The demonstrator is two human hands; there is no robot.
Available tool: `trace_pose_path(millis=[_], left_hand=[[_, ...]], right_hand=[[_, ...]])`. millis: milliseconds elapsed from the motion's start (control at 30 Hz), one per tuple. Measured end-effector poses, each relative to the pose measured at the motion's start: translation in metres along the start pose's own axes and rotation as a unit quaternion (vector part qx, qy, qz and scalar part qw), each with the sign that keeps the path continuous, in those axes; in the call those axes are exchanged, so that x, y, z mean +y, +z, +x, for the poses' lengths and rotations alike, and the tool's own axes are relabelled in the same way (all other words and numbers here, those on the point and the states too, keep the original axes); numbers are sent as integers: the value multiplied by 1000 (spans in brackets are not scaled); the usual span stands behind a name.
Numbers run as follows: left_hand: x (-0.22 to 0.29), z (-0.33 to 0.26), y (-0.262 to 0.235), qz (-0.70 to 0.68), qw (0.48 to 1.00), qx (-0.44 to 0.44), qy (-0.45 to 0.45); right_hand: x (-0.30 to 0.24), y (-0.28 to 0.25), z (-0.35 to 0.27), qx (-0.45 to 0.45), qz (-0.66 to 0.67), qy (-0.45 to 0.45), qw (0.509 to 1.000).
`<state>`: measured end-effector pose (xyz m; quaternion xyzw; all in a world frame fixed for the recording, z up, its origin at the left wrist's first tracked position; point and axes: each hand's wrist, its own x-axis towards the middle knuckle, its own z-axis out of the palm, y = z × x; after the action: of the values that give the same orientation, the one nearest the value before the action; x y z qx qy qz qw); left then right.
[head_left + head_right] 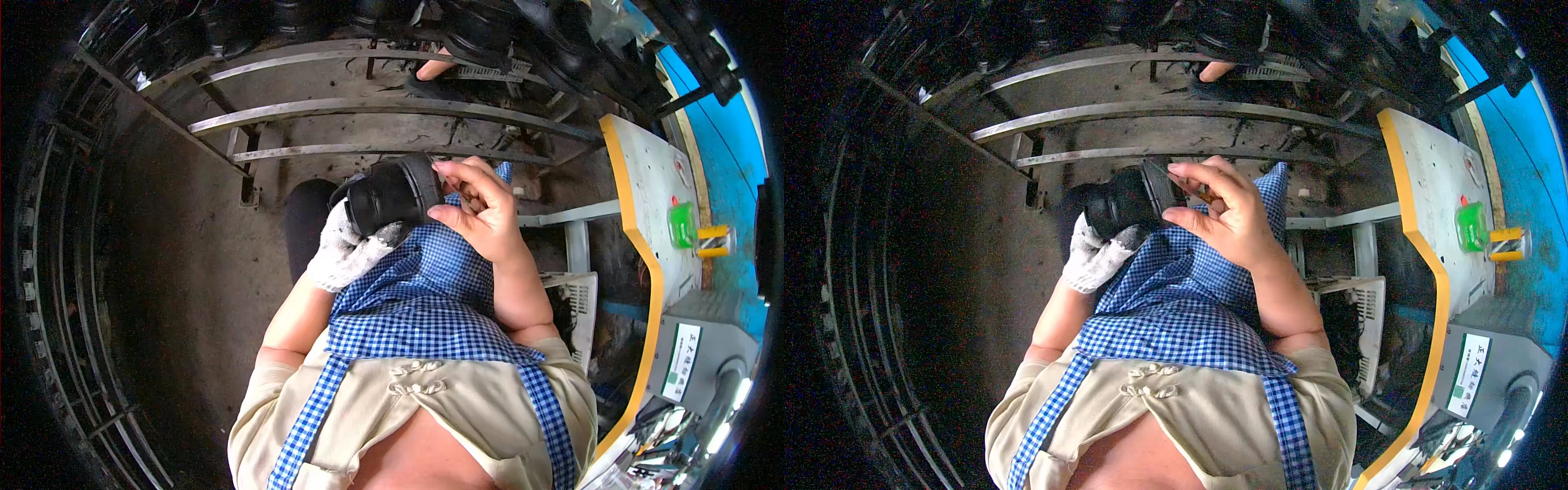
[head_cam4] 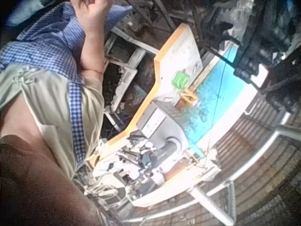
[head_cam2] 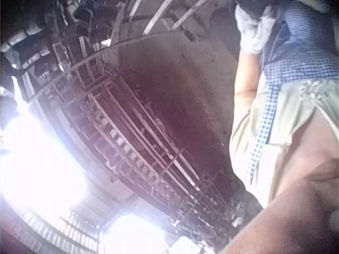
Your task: Trim and inspect shoes during the manufacturing process.
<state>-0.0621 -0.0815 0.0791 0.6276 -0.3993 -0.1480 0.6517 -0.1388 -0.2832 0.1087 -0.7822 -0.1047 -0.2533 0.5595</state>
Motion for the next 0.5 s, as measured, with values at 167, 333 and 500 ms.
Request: trace_pose_path(millis=[167,333,500], left_hand=[[14,-1,7,-65,996,-3,-58],[18,10,9,245,965,-54,70],[0,3,7,407,894,-81,170]], right_hand=[[-7,-2,2,-8,-40,26,999],[24,-15,-13,-77,35,161,983],[39,-4,-34,-87,285,355,886]])
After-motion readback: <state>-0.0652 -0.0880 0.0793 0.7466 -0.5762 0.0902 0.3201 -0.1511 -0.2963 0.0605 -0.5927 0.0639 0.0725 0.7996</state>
